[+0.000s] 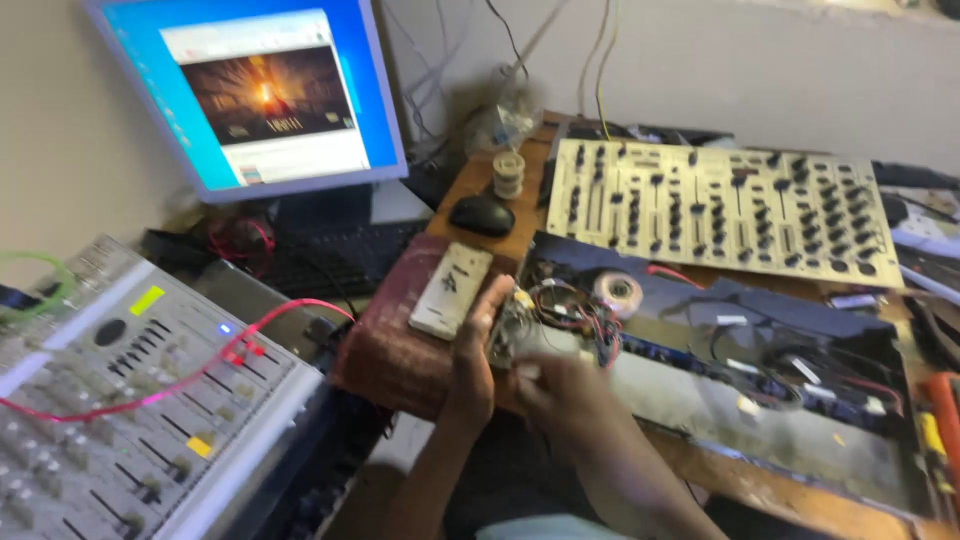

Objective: Disconnecting internal wire harnesses and cables from an electronic mixer during disassembly.

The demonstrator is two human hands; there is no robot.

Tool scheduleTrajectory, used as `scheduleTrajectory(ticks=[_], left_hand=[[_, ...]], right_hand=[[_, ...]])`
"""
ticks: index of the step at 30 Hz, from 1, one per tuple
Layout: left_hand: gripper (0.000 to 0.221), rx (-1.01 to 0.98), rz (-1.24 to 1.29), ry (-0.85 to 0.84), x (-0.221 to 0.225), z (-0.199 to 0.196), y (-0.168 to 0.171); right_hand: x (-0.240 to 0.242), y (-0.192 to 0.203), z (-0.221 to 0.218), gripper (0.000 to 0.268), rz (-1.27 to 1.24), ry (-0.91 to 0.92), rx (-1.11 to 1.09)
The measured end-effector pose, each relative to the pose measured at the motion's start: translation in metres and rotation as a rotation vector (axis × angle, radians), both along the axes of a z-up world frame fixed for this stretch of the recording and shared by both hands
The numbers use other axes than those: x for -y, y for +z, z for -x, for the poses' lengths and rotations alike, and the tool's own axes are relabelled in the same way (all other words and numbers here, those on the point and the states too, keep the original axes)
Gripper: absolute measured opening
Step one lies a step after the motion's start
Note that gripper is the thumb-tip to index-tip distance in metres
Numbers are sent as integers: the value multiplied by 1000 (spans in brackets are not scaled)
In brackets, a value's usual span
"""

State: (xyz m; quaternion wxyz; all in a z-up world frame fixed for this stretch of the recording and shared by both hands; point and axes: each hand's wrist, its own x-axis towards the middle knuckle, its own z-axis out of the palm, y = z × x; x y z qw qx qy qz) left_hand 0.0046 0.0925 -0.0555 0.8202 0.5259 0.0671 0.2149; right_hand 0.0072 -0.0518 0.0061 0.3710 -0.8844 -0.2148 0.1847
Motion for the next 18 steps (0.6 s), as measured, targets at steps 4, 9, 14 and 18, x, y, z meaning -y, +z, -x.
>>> scheduleTrajectory(ticks=[4, 9, 14, 18], left_hand=[[73, -6, -212, -16, -1, 13, 24], [76, -22, -201, -17, 0, 13, 28], [76, -27, -228, -33, -3, 13, 23], [77, -7, -193, -37, -3, 10, 20]], right_hand=[[-11, 18, 4, 32, 56, -86, 78], [0, 50, 31, 28, -169, -106, -326], [-1, 37, 6, 35, -93, -145, -210], [8, 20, 5, 29, -266, 29, -209]])
